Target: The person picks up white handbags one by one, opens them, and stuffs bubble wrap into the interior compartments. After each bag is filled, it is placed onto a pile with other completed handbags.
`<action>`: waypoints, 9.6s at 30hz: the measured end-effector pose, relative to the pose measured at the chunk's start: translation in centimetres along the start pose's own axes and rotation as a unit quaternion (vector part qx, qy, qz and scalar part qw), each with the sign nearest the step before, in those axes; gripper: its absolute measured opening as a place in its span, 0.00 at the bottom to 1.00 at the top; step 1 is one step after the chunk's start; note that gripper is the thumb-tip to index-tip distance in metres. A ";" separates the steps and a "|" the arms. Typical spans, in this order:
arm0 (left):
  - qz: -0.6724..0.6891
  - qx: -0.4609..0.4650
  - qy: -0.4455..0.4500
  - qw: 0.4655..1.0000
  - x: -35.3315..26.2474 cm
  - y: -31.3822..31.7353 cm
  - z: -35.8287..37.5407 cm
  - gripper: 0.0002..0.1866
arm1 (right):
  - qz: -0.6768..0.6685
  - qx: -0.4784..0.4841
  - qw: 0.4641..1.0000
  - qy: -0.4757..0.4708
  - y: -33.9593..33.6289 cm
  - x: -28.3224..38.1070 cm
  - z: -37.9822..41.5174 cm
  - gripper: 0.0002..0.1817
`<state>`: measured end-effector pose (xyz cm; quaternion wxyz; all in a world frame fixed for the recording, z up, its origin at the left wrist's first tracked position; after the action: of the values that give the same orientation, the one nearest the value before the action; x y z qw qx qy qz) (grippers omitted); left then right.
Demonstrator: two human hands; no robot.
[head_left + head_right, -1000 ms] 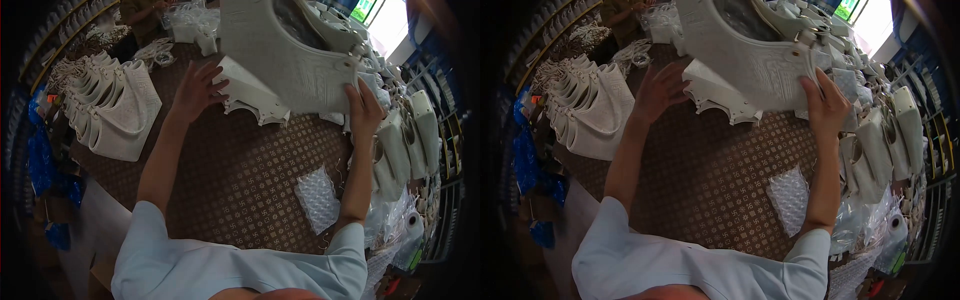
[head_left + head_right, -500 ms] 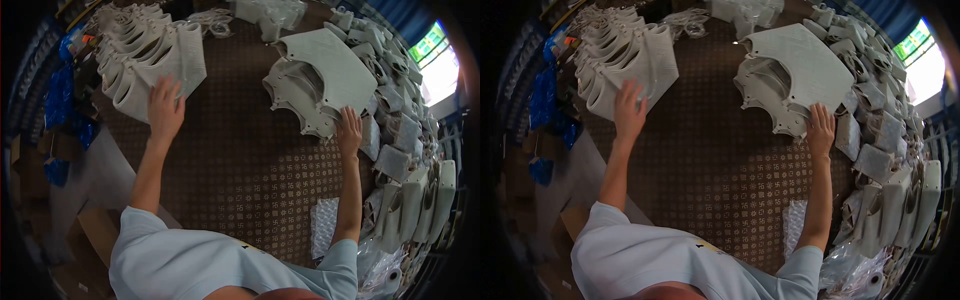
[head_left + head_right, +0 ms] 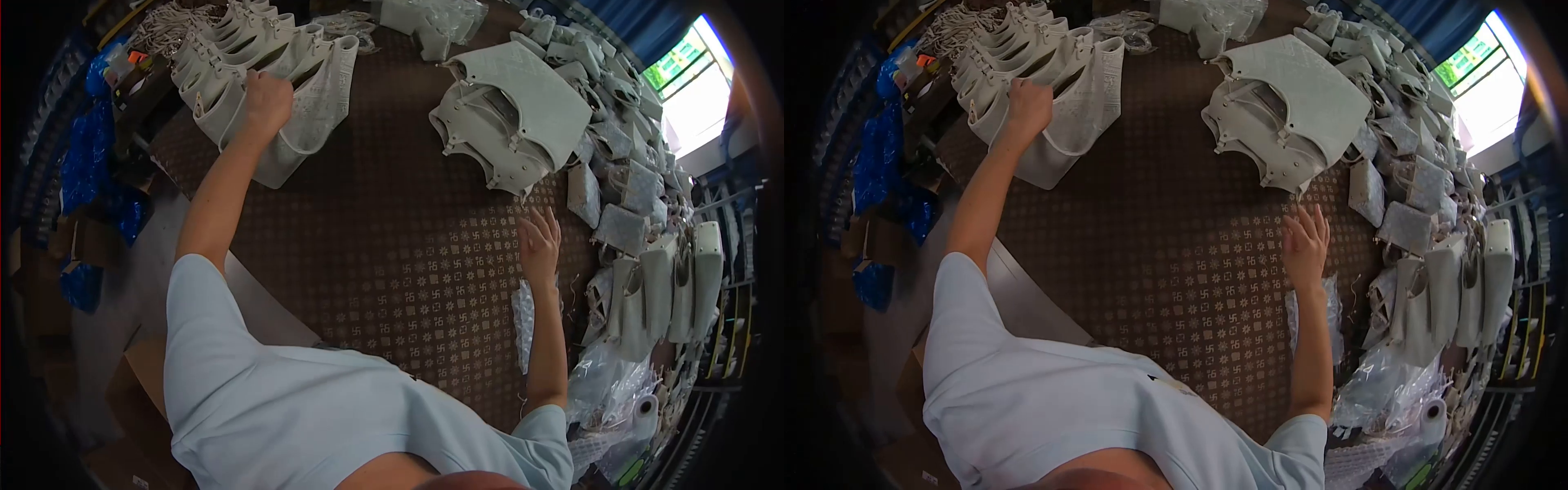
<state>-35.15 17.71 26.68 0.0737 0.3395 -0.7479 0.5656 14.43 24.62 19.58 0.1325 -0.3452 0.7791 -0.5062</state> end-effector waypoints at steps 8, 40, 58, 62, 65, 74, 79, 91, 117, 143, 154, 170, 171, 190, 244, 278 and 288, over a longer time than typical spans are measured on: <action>0.186 -0.099 0.217 0.953 -3.8 -8.7 9.3 0.03 | -0.121 -0.050 0.990 -0.043 -9.8 10.5 -0.7 0.26; 0.614 0.092 0.311 0.720 -13.0 -14.1 21.4 0.07 | -0.440 0.314 0.840 0.047 -15.1 16.1 19.7 0.16; 0.563 0.101 0.368 0.733 -16.5 -16.5 23.5 0.16 | -0.027 0.450 0.892 -0.009 -9.0 16.8 16.3 0.07; 0.584 0.138 0.349 0.720 -15.7 -16.8 23.3 0.27 | 0.097 0.324 0.941 -0.002 -7.6 15.9 16.6 0.03; 0.533 0.172 0.338 0.756 -15.0 -16.0 23.3 0.30 | 0.066 0.200 0.976 0.046 -8.1 14.5 16.1 0.03; 0.399 0.176 0.366 0.822 -16.2 -15.1 22.9 0.21 | -0.156 0.239 0.958 -0.003 -11.2 17.8 13.6 0.06; 0.405 0.137 0.386 0.817 -16.3 -16.1 23.6 0.16 | -0.254 0.474 0.829 0.156 -6.8 16.2 13.5 0.17; 0.420 0.217 0.301 0.828 -16.6 -16.7 18.5 0.19 | -0.541 0.448 0.625 0.341 -9.6 17.4 13.2 0.23; 0.771 -0.024 0.020 0.636 -15.1 -14.0 17.7 0.24 | -0.127 -0.164 0.667 0.715 -17.3 3.3 54.6 0.25; 0.726 0.375 0.261 0.514 -44.7 -28.9 41.5 0.24 | -0.244 -0.103 0.920 0.287 -13.5 9.0 47.6 0.24; 0.656 0.319 -0.013 0.684 -19.1 -13.7 38.3 0.28 | 0.048 -0.043 0.931 0.361 -15.4 -4.0 43.1 0.45; 0.582 0.028 0.504 0.638 -27.4 -26.5 38.9 0.22 | -0.279 0.176 0.940 0.087 -15.6 12.8 30.1 0.08; 0.566 0.052 0.516 0.641 -28.2 -25.7 39.0 0.17 | -0.313 0.148 0.936 0.064 -15.4 12.2 30.6 0.06; 0.297 0.163 -0.277 0.899 1.8 -2.2 41.0 0.11 | -0.292 0.008 0.864 0.411 -21.2 -5.2 36.5 0.13; 0.489 -0.163 0.482 0.709 -31.5 -28.2 41.2 0.03 | -0.249 0.241 0.934 0.089 -18.7 8.7 32.4 0.05; 0.669 0.229 -0.025 0.707 -21.1 -11.4 43.8 0.09 | -0.467 0.384 0.796 0.029 -13.6 18.0 29.0 0.13; 0.661 0.230 0.003 0.714 -22.2 -12.1 43.8 0.09 | -0.472 0.361 0.804 0.017 -14.4 18.0 29.0 0.15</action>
<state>0.85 -13.67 10.08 -0.3970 -0.2367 -0.6284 0.6257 23.31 -11.23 21.71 -0.0206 -0.5889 0.2830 -0.7567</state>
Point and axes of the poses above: each hand's wrist, its own z-axis away from the middle knuckle, its own y-axis out of the palm, x = y × z, the point moved 2 cm from there along -z, towards the middle knuckle, and after that the axes turned 2 degrees about x, right-handed, at the moved point
